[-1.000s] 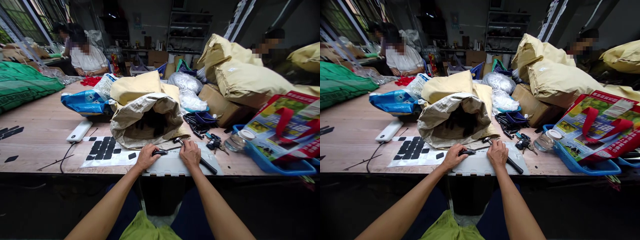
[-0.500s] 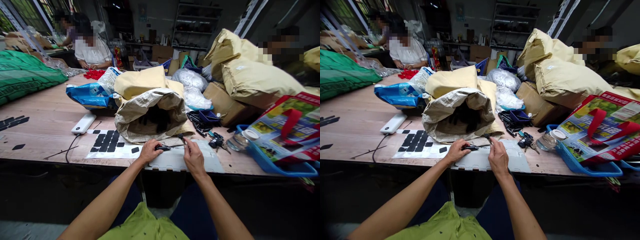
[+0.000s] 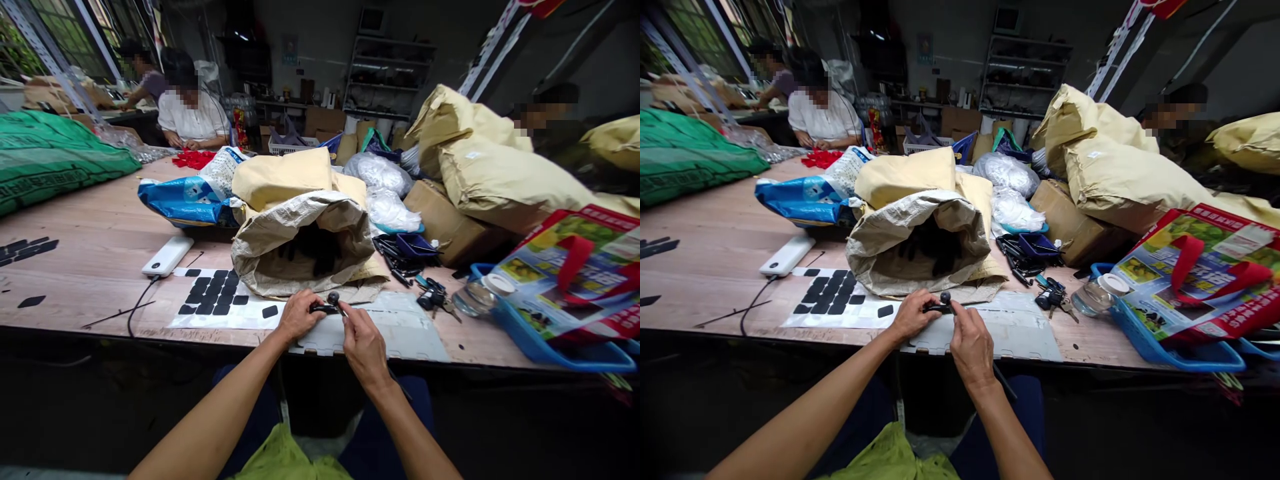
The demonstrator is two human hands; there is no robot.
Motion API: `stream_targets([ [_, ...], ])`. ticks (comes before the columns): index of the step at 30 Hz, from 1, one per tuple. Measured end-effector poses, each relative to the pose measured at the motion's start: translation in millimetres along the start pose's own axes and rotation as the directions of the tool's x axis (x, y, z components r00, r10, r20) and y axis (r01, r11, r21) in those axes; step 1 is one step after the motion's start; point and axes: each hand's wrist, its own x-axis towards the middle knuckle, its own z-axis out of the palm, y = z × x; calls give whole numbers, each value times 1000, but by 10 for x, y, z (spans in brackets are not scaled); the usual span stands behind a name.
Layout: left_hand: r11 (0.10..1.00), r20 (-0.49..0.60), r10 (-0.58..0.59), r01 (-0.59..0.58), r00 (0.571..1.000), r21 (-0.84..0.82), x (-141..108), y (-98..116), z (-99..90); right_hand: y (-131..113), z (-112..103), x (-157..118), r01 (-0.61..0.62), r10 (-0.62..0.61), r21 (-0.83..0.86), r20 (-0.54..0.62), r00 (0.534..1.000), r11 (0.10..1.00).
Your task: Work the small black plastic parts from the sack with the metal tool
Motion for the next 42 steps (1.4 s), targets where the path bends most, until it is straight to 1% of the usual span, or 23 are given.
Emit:
stream_targets([
  [2, 1000, -5, 5, -5, 1000, -7, -2, -4, 6, 28, -15, -3, 2, -2, 11, -13, 1000, 1000],
  [5, 1000, -19, 1, -2, 1000, -7, -4, -20, 15, 70, -38, 8, 15, -16, 20, 15, 1000, 1000],
  [7, 1000, -18, 8, -8, 1000, -4, -5, -29, 18, 122, -84, 61, 13, -12, 32, -22, 1000, 999],
  [9, 1000, -15, 21, -21, 1000, 7, -6, -30, 15, 218, -158, 171, -6, 9, 24, -96, 995, 1000],
  [10, 1000, -14, 26, -26, 1000, 12, -8, -28, 11, 286, -199, 244, -21, 22, 5, -126, 992, 1000],
  [12, 999, -12, 30, -30, 999, 13, -10, -19, -1, 459, -267, 410, -66, 54, -72, -149, 987, 995],
  [14, 999, -8, 31, -31, 999, 5, -11, -7, -14, 655, -295, 572, -100, 79, -168, -124, 989, 981],
  [16, 999, -5, 35, -35, 999, 4, -12, 3, -25, 837, -273, 698, -98, 80, -254, -79, 994, 962],
  [18, 999, 1, 41, -41, 999, 16, -10, 7, -31, 974, -210, 768, -68, 57, -313, -44, 997, 947],
  [20, 998, 8, 48, -49, 999, 26, -6, 4, -32, 1055, -131, 783, -34, 18, -349, -49, 999, 937],
  [24, 997, 28, 59, -60, 998, 43, -3, -19, -29, 1093, -23, 735, -10, -42, -407, -118, 992, 913],
  [32, 996, 56, 78, -80, 995, 30, 13, -96, -15, 1095, -12, 727, -18, -37, -419, -123, 992, 908],
  [35, 995, 23, 70, -68, 997, -74, -12, -5, -83, 1088, -7, 734, -28, -26, -397, -130, 991, 917],
  [37, 977, -14, 49, -51, 999, -208, -107, 150, -163, 1080, -5, 737, -35, -16, -380, -132, 991, 924],
  [38, 961, -8, 46, -46, 999, -274, -189, 247, -198, 1077, -4, 738, -37, -13, -372, -131, 991, 927],
  [39, 943, 27, 54, -42, 998, -330, -297, 343, -218, 1075, -4, 738, -39, -10, -367, -129, 992, 929],
  [40, 927, 95, 75, -34, 993, -373, -429, 429, -216, 1074, -2, 737, -41, -7, -364, -129, 992, 930],
  [41, 914, 188, 110, -25, 976, -405, -583, 492, -181, 1075, -1, 736, -45, -3, -361, -130, 992, 931],
  [42, 904, 293, 144, -5, 945, -427, -753, 522, -108, 1075, 0, 734, -49, 1, -358, -132, 991, 933],
])
